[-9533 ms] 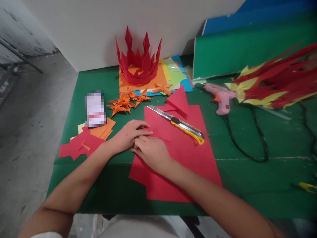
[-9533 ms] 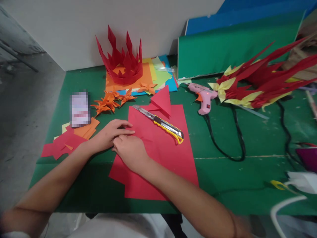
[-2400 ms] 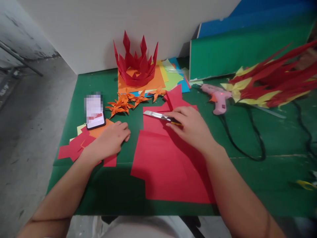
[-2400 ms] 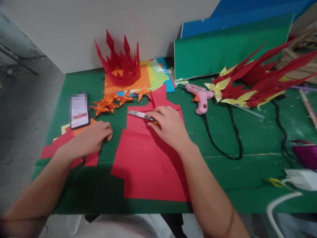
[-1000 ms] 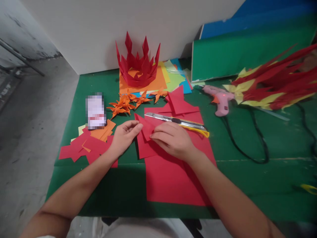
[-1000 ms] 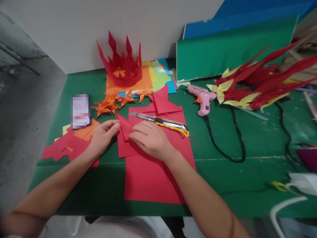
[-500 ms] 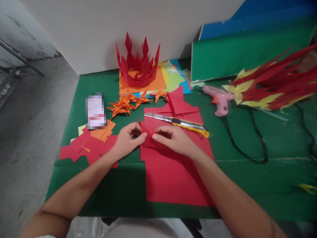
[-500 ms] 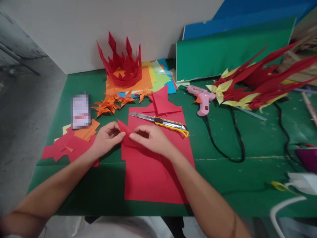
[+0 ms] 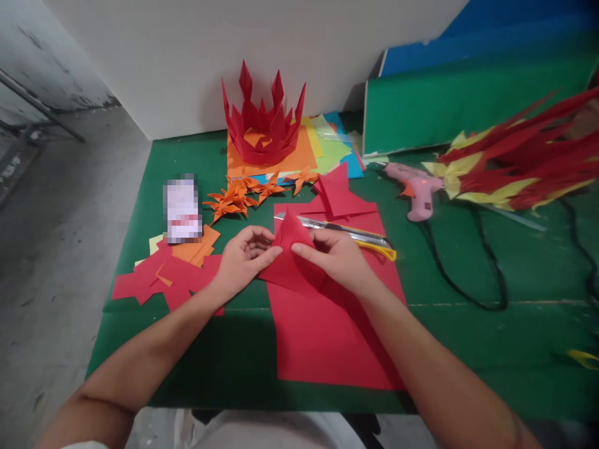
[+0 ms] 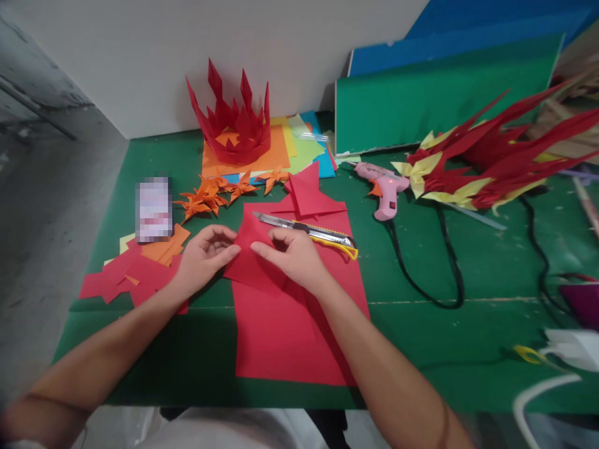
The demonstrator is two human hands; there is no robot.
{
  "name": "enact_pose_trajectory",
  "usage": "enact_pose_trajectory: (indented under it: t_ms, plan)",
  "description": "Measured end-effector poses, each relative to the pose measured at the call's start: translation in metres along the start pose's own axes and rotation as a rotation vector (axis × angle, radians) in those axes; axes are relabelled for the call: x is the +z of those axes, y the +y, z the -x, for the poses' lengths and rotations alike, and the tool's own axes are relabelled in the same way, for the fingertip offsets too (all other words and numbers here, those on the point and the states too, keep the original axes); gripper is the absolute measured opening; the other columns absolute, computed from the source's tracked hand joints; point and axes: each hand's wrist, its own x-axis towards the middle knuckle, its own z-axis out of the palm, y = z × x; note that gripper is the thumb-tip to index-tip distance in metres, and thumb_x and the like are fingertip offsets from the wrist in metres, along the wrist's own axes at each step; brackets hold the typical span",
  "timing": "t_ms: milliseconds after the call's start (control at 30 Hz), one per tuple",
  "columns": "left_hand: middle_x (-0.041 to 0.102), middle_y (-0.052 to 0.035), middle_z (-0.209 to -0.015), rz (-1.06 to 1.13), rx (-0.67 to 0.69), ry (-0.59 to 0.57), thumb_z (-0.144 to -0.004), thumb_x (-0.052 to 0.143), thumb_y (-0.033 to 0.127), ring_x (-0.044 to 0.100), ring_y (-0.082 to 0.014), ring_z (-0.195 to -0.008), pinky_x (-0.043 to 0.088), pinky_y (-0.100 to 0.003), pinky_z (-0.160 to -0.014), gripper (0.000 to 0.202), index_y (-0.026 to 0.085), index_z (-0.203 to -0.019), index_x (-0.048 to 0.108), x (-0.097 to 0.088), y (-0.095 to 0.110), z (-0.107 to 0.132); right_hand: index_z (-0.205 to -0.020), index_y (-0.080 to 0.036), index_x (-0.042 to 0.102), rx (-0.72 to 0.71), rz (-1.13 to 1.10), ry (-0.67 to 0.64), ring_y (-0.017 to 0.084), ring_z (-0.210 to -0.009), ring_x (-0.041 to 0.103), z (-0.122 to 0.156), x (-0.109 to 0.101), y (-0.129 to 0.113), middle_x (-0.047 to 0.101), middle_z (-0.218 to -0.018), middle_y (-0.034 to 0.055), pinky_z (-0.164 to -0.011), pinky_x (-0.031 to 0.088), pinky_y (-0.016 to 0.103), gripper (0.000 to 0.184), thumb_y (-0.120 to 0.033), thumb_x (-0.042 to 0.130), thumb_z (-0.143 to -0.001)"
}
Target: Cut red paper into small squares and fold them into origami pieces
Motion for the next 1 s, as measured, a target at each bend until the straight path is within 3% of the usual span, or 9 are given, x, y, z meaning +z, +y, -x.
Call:
enact_pose_trajectory:
  t_ms: [233,567,733,900,1000]
  plan:
    - [0.061,0.0009,-0.081,0.044,-0.016,0.037,-0.068,0.078,0.027,0.060,-0.0075,-0.070,0.052,-0.018,-0.064,0.032,0.017,-0.088,0.056,0.0044,0.0036,0.0015,-0.065,-0.018,0.058,0.026,-0.180,0.055,0.013,-0.060,0.047,-0.0006,0.0027,0.0002,0.055,-0.065,-0.0015,-0.057,0.041,0.027,0.035,-0.049,0.074,-0.070]
    - [0.064,-0.0006,-0.075,-0.033,-0.074,0.027,-0.066,0.080,0.032,0.063,-0.0106,-0.069,0.054,-0.021,-0.063,0.036,0.016,-0.095,0.064,0.0037,0.0056,0.0044,-0.062,-0.020,0.049,0.010,-0.162,0.095,0.013,-0.062,0.046,0.0006,0.0065,0.0008,0.052,-0.065,-0.0020,-0.061,0.041,0.028,0.039,-0.048,0.074,-0.071]
    - [0.068,-0.0015,-0.070,-0.085,-0.083,0.069,-0.064,0.082,0.038,0.063,-0.0115,-0.064,0.055,-0.023,-0.060,0.033,0.016,-0.085,0.070,0.0041,0.0039,0.0060,-0.059,-0.020,0.047,-0.014,-0.098,0.107,0.011,-0.059,0.043,0.0012,0.0075,-0.0006,0.049,-0.061,-0.0036,-0.058,0.037,0.027,0.040,-0.045,0.075,-0.071]
    - [0.070,-0.0020,-0.069,-0.070,-0.103,0.062,-0.063,0.082,0.037,0.063,-0.0110,-0.061,0.056,-0.023,-0.061,0.031,0.015,-0.083,0.071,0.0051,0.0057,0.0068,-0.077,-0.018,0.068,-0.022,-0.224,-0.002,0.015,-0.066,0.055,0.0030,0.0055,-0.0065,0.065,-0.074,0.0012,-0.060,0.045,0.028,0.033,-0.050,0.072,-0.074]
    - [0.071,-0.0026,-0.071,-0.086,-0.118,0.039,-0.062,0.083,0.038,0.064,-0.0119,-0.062,0.057,-0.025,-0.064,0.033,0.015,-0.084,0.072,0.0059,0.0075,0.0082,-0.083,-0.019,0.073,0.037,-0.267,-0.010,0.017,-0.068,0.060,0.0043,0.0045,-0.0074,0.070,-0.079,0.0029,-0.061,0.049,0.030,0.033,-0.051,0.072,-0.074]
